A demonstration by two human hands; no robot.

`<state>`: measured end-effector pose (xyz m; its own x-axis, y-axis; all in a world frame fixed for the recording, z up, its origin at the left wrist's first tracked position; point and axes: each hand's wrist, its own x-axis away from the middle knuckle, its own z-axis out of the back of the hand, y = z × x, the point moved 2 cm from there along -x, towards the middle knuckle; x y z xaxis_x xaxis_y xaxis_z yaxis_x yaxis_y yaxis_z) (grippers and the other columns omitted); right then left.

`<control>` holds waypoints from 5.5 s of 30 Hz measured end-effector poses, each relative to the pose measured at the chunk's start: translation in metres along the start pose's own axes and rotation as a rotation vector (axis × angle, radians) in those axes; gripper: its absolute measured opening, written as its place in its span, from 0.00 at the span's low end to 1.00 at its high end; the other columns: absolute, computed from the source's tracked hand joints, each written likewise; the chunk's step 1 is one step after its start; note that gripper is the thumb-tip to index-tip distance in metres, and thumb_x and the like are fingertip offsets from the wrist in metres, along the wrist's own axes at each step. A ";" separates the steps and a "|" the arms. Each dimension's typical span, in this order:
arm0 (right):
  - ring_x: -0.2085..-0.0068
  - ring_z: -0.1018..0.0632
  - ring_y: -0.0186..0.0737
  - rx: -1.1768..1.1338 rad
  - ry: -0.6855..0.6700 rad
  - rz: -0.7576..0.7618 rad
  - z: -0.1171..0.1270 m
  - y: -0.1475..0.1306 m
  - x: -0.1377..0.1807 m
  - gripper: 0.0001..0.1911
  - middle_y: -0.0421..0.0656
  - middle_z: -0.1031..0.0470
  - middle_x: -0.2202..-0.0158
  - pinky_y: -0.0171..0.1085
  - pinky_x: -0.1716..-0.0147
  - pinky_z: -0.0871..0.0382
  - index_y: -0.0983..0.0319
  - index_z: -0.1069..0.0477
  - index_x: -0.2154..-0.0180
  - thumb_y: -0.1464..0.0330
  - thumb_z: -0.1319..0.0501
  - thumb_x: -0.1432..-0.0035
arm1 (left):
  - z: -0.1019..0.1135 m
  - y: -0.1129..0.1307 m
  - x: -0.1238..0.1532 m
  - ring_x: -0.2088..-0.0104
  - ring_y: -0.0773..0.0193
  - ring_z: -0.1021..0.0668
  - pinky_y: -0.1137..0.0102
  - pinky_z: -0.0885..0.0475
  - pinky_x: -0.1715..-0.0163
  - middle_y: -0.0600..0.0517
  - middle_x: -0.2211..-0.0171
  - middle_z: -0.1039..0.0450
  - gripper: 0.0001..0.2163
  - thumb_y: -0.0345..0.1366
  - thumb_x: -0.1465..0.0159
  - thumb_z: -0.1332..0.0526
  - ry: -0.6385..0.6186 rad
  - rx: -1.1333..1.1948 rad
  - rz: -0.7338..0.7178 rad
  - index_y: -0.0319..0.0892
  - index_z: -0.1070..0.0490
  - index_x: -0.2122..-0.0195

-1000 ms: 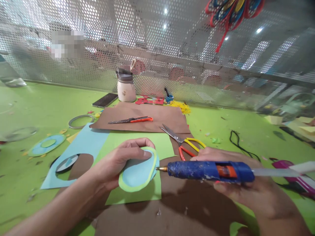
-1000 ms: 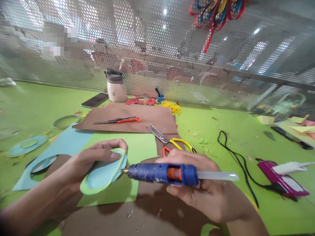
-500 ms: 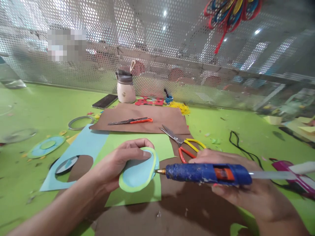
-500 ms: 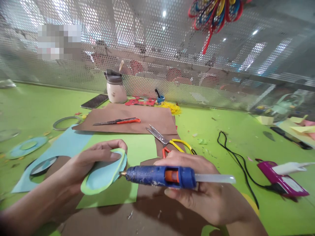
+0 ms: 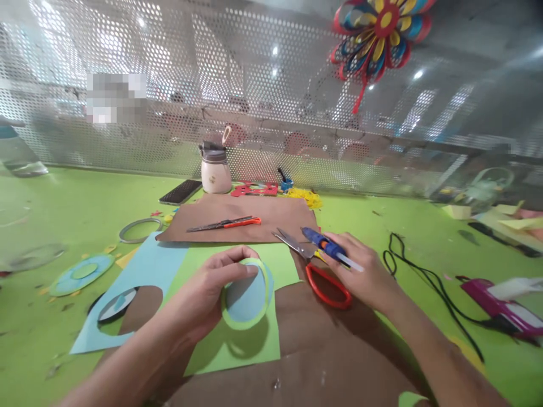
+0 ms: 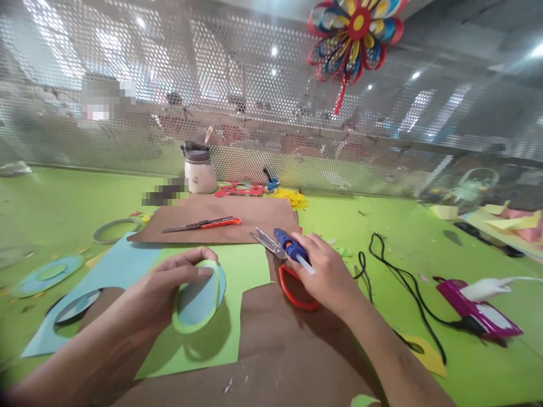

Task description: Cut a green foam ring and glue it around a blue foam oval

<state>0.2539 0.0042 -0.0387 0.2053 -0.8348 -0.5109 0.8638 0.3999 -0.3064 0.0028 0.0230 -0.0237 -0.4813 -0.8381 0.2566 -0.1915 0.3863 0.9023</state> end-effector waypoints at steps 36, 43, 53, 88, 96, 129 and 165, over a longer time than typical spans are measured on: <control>0.60 0.26 0.39 -0.660 0.019 -0.185 -0.012 -0.107 -0.015 0.26 0.41 0.31 0.62 0.41 0.59 0.30 0.57 0.41 0.44 0.70 0.40 0.44 | -0.013 -0.003 0.015 0.76 0.71 0.32 0.75 0.38 0.73 0.57 0.73 0.31 0.07 0.38 0.42 0.38 0.106 -0.040 -0.235 0.44 0.35 0.66; 0.66 0.26 0.37 -0.629 0.105 -0.195 -0.011 -0.108 -0.017 0.22 0.40 0.29 0.67 0.39 0.64 0.29 0.61 0.35 0.48 0.73 0.41 0.46 | -0.021 -0.007 0.018 0.77 0.69 0.31 0.74 0.37 0.73 0.56 0.74 0.31 0.08 0.39 0.43 0.37 0.144 -0.028 -0.211 0.44 0.33 0.65; 0.66 0.25 0.38 -0.671 0.136 -0.233 -0.011 -0.109 -0.016 0.19 0.41 0.29 0.68 0.36 0.66 0.28 0.62 0.34 0.51 0.74 0.43 0.46 | -0.025 -0.007 0.018 0.75 0.68 0.31 0.74 0.38 0.74 0.56 0.73 0.31 0.08 0.38 0.44 0.37 0.167 -0.006 -0.214 0.43 0.33 0.67; 0.61 0.24 0.38 -0.894 0.160 -0.362 -0.023 -0.109 -0.012 0.15 0.43 0.26 0.63 0.35 0.62 0.30 0.62 0.32 0.54 0.73 0.44 0.44 | -0.013 -0.019 0.009 0.76 0.71 0.35 0.77 0.39 0.76 0.57 0.77 0.34 0.09 0.44 0.42 0.39 0.218 -0.133 -0.257 0.44 0.32 0.70; 0.59 0.24 0.40 -0.914 0.116 -0.475 -0.018 -0.106 -0.009 0.11 0.46 0.25 0.61 0.37 0.58 0.30 0.63 0.31 0.57 0.68 0.43 0.43 | -0.009 -0.016 0.009 0.76 0.71 0.36 0.77 0.40 0.77 0.57 0.77 0.36 0.09 0.43 0.41 0.40 0.242 -0.047 -0.306 0.43 0.33 0.69; 0.72 0.32 0.33 -1.186 -0.181 -0.467 -0.030 -0.102 -0.007 0.11 0.38 0.30 0.73 0.33 0.72 0.37 0.65 0.27 0.69 0.62 0.37 0.46 | -0.009 -0.008 0.006 0.76 0.71 0.35 0.76 0.39 0.75 0.56 0.77 0.33 0.08 0.39 0.43 0.37 0.142 -0.072 -0.217 0.40 0.30 0.73; 0.74 0.36 0.32 -1.116 -0.300 -0.417 -0.028 -0.098 -0.004 0.07 0.36 0.35 0.75 0.32 0.74 0.41 0.63 0.28 0.70 0.66 0.40 0.43 | -0.015 -0.004 0.010 0.77 0.67 0.33 0.74 0.38 0.78 0.55 0.79 0.34 0.09 0.41 0.45 0.38 0.125 -0.066 -0.148 0.40 0.30 0.74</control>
<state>0.1556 -0.0211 -0.0296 0.2327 -0.9713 -0.0496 0.0513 0.0632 -0.9967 0.0115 0.0077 -0.0198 -0.3417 -0.9267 0.1565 -0.1939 0.2325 0.9531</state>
